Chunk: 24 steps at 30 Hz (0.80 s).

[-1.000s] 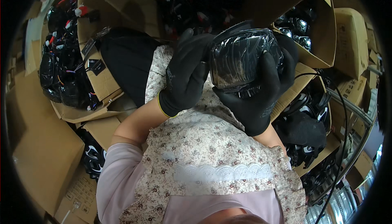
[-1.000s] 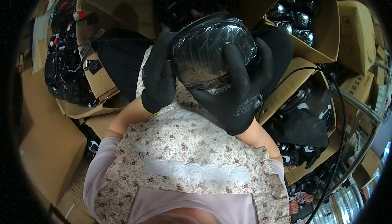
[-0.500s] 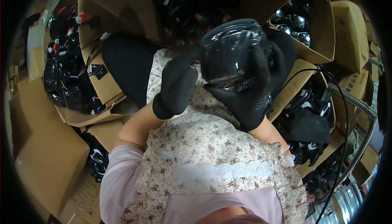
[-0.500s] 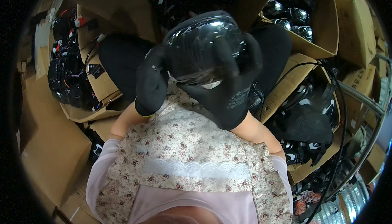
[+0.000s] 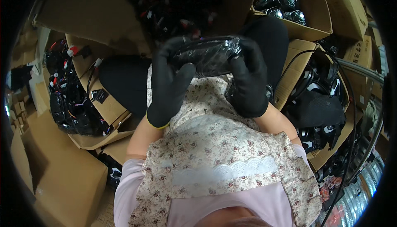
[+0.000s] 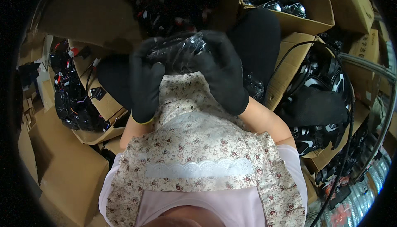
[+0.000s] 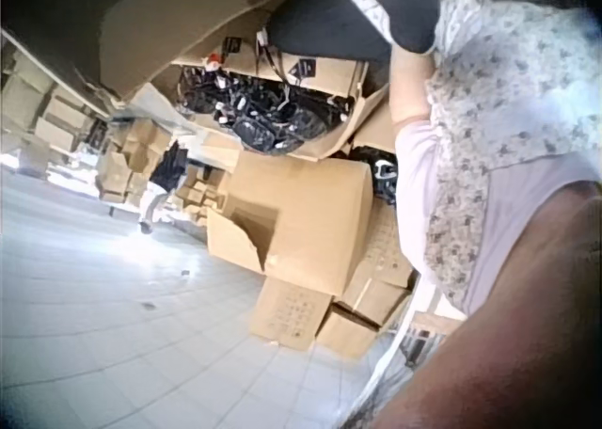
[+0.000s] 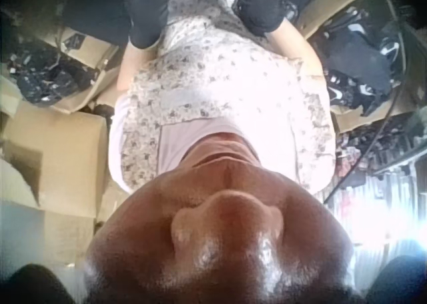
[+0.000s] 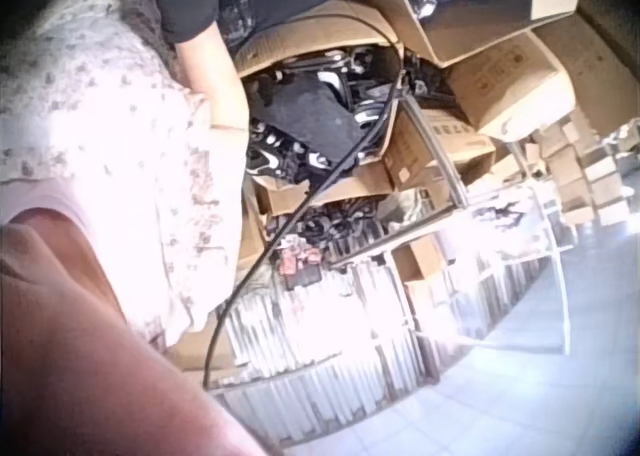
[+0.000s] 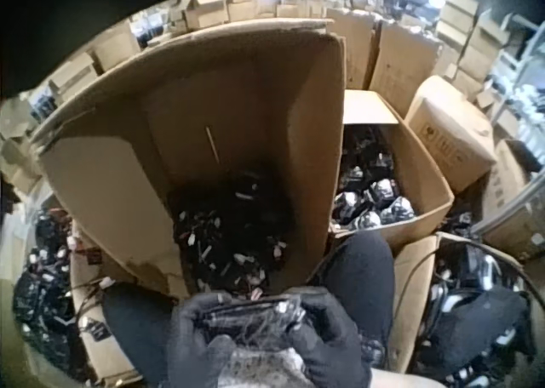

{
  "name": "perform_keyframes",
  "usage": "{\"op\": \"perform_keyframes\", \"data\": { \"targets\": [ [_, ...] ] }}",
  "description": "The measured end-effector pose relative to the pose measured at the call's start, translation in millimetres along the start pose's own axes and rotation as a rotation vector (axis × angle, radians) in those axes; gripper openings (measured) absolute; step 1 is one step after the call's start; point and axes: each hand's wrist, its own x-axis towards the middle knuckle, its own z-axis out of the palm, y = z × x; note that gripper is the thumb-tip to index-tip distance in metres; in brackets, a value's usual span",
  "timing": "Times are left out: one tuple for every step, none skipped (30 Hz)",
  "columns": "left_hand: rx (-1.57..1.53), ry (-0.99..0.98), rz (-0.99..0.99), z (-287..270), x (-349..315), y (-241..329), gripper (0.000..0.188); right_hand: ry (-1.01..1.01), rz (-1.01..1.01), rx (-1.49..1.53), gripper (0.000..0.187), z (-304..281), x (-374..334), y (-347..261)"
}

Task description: The person attaches protective plastic wrap onto digital display units and packs them into cardboard boxes by hand.

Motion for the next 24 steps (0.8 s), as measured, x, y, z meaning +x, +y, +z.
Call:
{"op": "perform_keyframes", "data": {
  "targets": [
    [0.083, 0.004, 0.113, 5, 7, 7, 0.062, -0.003, -0.084, -0.040, 0.036, 1, 0, 4],
    [0.162, -0.040, 0.154, 6, 14, 14, 0.055, -0.039, -0.196, -0.059, 0.034, 0, 1, 7],
    [0.171, -0.043, 0.145, 4, 21, 22, 0.055, -0.033, -0.189, -0.050, 0.034, -1, 1, 7],
    [0.297, -0.245, 0.110, -3, 26, 30, 0.049, -0.046, -0.197, -0.154, 0.031, -2, 0, 6],
    [0.418, -0.450, 0.073, -7, 28, 34, 0.043, -0.059, -0.205, -0.259, 0.028, -3, -1, 5],
    [0.391, -0.415, 0.032, -5, 27, 35, 0.032, -0.062, -0.202, -0.253, 0.028, -4, 1, 4],
    [0.395, -0.412, 0.028, -4, 23, 32, 0.032, -0.073, -0.232, -0.322, 0.025, -5, 3, 2],
    [0.392, -0.366, 0.002, -3, 18, 27, 0.032, -0.084, -0.264, -0.393, 0.022, -5, 5, 2],
    [0.386, -0.324, -0.023, -2, 14, 22, 0.031, -0.080, -0.261, -0.392, 0.022, -5, 5, 3],
    [0.387, -0.329, -0.025, -2, 12, 19, 0.031, -0.067, -0.326, -0.447, 0.018, -5, 6, 4],
    [0.400, -0.306, 0.016, -2, 11, 16, 0.030, -0.055, -0.391, -0.502, 0.015, -5, 8, 5],
    [0.415, -0.278, 0.059, -3, 10, 13, 0.029, -0.054, -0.393, -0.500, 0.015, -8, 12, 7],
    [0.417, -0.277, 0.062, -5, 9, 10, 0.029, -0.137, -0.438, -0.567, 0.022, -12, 15, 8],
    [0.391, -0.266, 0.053, -7, 7, 9, 0.031, -0.221, -0.484, -0.633, 0.030, -14, 18, 7],
    [0.368, -0.252, 0.051, -10, 8, 6, 0.034, -0.223, -0.497, -0.627, 0.030, -12, 20, 4],
    [0.379, -0.250, 0.061, -17, 11, -3, 0.034, -0.092, -0.475, -0.607, 0.041, -5, 19, -1],
    [0.038, -0.151, 0.006, -25, 15, -15, 0.038, 0.036, -0.451, -0.582, 0.053, 1, 21, -4],
    [-0.298, -0.050, -0.045, -31, 20, -18, 0.043, 0.101, -0.429, -0.391, 0.077, -4, 27, 8],
    [-0.288, -0.056, -0.029, -30, 23, -15, 0.043, 0.102, -0.445, -0.382, 0.077, -4, 29, 14],
    [-0.524, -0.026, -0.076, -25, 25, -12, 0.044, 0.099, -0.243, -0.098, 0.078, -3, 30, 18],
    [-0.761, 0.006, -0.129, -24, 25, -12, 0.046, 0.087, -0.031, 0.183, 0.080, 0, 28, 20],
    [-0.888, -0.049, -0.252, -33, 21, -21, 0.047, 0.018, 0.100, 0.195, 0.075, 3, 23, 14],
    [-0.884, -0.052, -0.247, -39, 19, -29, 0.047, -0.052, 0.233, 0.206, 0.070, 7, 18, 8],
    [-0.528, -0.082, -0.116, -40, 18, -33, 0.049, -0.002, 0.184, 0.232, 0.061, 14, 16, 6]
  ]
}}
